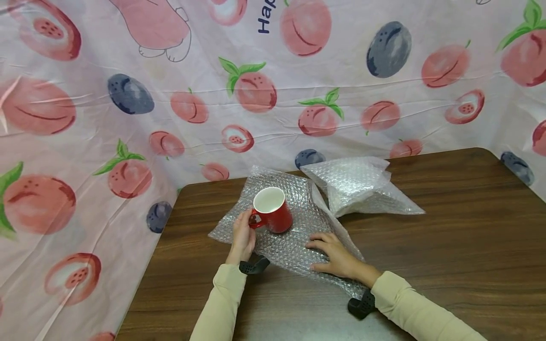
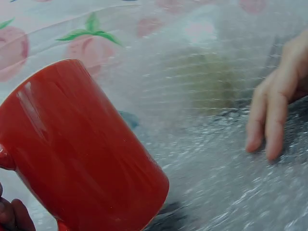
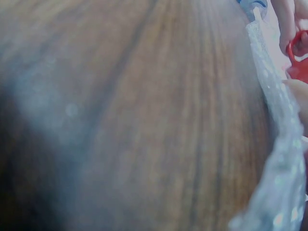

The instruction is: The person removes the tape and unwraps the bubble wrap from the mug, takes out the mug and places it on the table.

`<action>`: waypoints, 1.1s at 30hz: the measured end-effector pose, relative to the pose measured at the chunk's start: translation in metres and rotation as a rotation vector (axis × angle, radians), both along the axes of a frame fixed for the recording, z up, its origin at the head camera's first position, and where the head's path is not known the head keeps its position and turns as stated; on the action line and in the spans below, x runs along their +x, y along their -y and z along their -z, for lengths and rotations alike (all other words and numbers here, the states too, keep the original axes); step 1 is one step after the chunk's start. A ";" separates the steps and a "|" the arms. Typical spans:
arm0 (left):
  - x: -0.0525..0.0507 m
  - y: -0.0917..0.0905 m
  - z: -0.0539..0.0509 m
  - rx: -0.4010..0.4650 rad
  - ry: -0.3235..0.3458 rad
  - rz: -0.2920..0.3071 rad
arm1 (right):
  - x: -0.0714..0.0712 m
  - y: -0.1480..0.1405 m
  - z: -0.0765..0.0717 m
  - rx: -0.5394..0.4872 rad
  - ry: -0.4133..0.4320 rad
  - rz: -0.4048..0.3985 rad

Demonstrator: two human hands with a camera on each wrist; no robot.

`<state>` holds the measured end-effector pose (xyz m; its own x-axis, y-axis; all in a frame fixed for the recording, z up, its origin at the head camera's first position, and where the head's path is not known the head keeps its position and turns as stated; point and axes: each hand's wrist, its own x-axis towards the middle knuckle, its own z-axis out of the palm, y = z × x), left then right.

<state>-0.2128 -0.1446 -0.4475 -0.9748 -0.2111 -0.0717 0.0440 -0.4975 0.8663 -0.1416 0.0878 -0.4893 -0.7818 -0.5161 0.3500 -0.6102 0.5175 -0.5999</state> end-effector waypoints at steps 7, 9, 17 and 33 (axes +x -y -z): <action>0.012 0.031 -0.011 0.053 -0.013 -0.078 | 0.000 0.000 0.001 0.009 0.016 0.001; 0.017 0.040 -0.015 0.067 0.004 -0.101 | 0.000 0.000 0.001 0.006 0.017 0.000; 0.033 0.072 -0.024 0.155 0.080 -0.181 | 0.001 0.000 0.001 -0.002 0.026 -0.009; 0.065 0.118 -0.023 0.280 0.104 -0.323 | 0.001 0.000 0.002 -0.006 0.013 -0.006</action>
